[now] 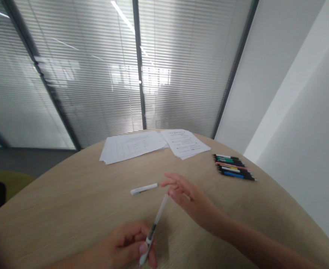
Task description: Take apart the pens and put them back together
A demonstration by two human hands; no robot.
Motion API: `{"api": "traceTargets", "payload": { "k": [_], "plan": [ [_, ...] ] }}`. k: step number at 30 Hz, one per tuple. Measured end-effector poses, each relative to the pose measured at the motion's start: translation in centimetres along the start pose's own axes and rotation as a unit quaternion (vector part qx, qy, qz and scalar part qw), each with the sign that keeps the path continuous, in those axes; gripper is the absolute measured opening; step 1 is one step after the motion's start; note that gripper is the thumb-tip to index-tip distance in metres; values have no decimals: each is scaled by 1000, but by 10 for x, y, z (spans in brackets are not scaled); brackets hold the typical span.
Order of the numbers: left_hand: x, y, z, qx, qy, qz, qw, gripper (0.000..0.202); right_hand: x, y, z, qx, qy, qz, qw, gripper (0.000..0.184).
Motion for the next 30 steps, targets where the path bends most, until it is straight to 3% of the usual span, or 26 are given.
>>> {"api": "traceTargets", "payload": {
  "k": [3,7,15,20,23,26,28,30],
  "plan": [
    [1,-1,2,10,-7,9,1000,38,-4,-20,-14,-56,189,31,980,23],
    [1,-2,5,8,-4,11,1000,38,16,-44,-29,-149,341,135,919,29],
    [0,-2,9,20,10,13,1000,37,65,-70,-23,-214,402,205,867,30],
    [-1,-2,7,24,24,-2,999,36,70,-70,-25,-213,405,220,861,34],
    [-2,-1,5,11,22,-14,1000,36,52,-63,-26,-159,336,172,912,48],
    [-2,-1,4,6,12,-20,1000,37,19,-48,-23,-55,135,70,987,56],
    [-3,-1,5,4,7,-24,1000,38,-3,-33,-17,-5,-35,-9,999,57],
    [-3,-1,5,-4,7,-30,1000,38,-21,-17,-7,15,-138,-96,986,53]
  ]
}}
Point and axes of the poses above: each hand's wrist, its own y-axis away from the middle knuckle, its own x-axis out of the palm, z = x × y, the point moved 4 cm from there along -y, towards the middle knuckle, and after that the axes turned 3 degrees about -x, right-handed, at the moved point
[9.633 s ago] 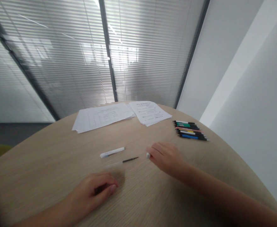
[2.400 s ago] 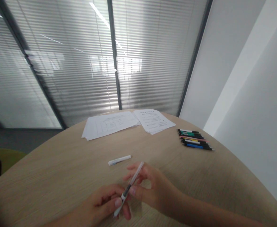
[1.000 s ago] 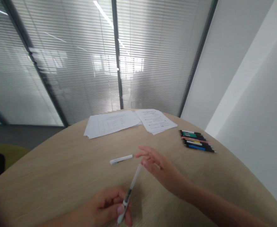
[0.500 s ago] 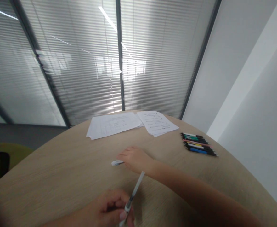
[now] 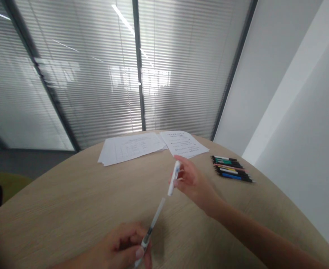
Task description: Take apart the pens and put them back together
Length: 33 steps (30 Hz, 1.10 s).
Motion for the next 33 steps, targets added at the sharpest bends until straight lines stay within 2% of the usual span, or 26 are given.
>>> {"api": "traceTargets", "payload": {
  "k": [3,5,8,20,26,29,33],
  "plan": [
    [0,0,-1,-20,-10,-2,1000,40,-14,16,18,8,-56,-103,993,48],
    [0,0,-2,-30,-22,-6,999,42,-15,22,26,3,-62,-130,990,46],
    [0,0,-3,-40,-24,-6,999,42,-12,26,34,-16,-50,-133,990,45],
    [2,0,0,-44,-39,24,998,42,4,34,44,-65,-54,-72,994,41],
    [2,1,-3,-31,-40,15,999,38,17,42,39,-73,-52,-13,996,58],
    [-1,2,-1,-20,-63,-19,998,32,24,46,33,-61,-36,22,997,62],
    [-12,4,-8,37,-168,-108,979,17,24,44,31,-75,33,62,995,60]
  ]
}}
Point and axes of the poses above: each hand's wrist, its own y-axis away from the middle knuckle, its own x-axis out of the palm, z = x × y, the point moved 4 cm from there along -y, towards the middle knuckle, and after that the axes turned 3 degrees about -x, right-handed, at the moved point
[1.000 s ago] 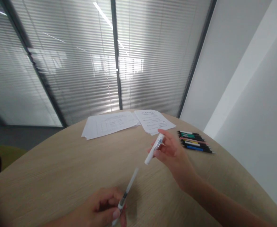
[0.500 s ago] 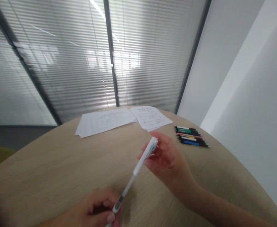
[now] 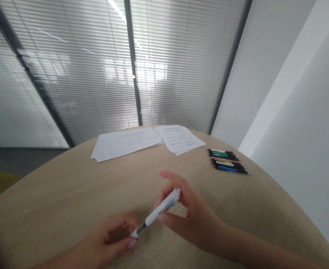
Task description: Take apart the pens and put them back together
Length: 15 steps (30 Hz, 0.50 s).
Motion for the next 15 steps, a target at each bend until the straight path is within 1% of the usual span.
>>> {"api": "traceTargets", "payload": {
  "k": [2,4,5,7,9,11,13,15],
  "plan": [
    [-8,-1,-7,44,-52,-39,997,12,-5,-2,0,-6,34,9,999,61],
    [-15,-2,-14,85,-82,-70,991,10,-11,-4,1,-9,68,19,997,61],
    [-19,-2,-17,103,-93,-87,986,9,-14,-5,2,-9,92,27,995,59],
    [-25,-3,-22,135,-114,-117,977,7,-16,-8,3,-12,161,55,985,44],
    [-29,-2,-27,170,-137,-139,966,4,-16,-10,4,-25,230,92,968,24],
    [-31,1,-31,207,-165,-152,952,3,-14,-10,5,-41,270,123,954,8],
    [-30,3,-36,241,-201,-160,936,2,-11,-9,5,-50,293,132,946,5],
    [-28,5,-39,260,-234,-162,923,4,-7,-6,5,-57,318,125,938,9]
  ]
}}
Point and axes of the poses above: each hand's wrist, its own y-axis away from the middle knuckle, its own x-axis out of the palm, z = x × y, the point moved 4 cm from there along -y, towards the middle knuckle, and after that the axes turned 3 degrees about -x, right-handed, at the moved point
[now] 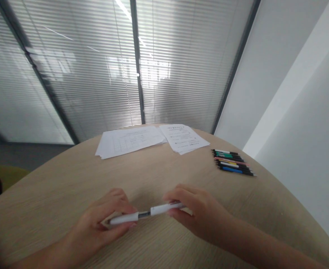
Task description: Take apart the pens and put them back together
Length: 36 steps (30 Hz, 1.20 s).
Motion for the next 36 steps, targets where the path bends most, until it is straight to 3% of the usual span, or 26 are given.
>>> {"api": "traceTargets", "payload": {
  "k": [8,13,19,26,32,36],
  "plan": [
    [0,2,2,-12,-50,-2,999,5,14,5,10,-57,64,21,996,14],
    [3,6,-2,37,-55,5,998,2,18,8,8,-80,112,7,990,19],
    [3,9,-8,66,-75,7,995,6,21,10,15,-131,157,-21,979,12],
    [5,11,-6,79,-90,19,993,8,26,13,19,-130,168,-16,977,14],
    [4,9,-13,100,-111,15,989,8,34,14,17,-66,141,33,987,26],
    [6,9,-16,104,-113,39,987,9,37,19,16,-61,120,48,990,19]
  ]
}}
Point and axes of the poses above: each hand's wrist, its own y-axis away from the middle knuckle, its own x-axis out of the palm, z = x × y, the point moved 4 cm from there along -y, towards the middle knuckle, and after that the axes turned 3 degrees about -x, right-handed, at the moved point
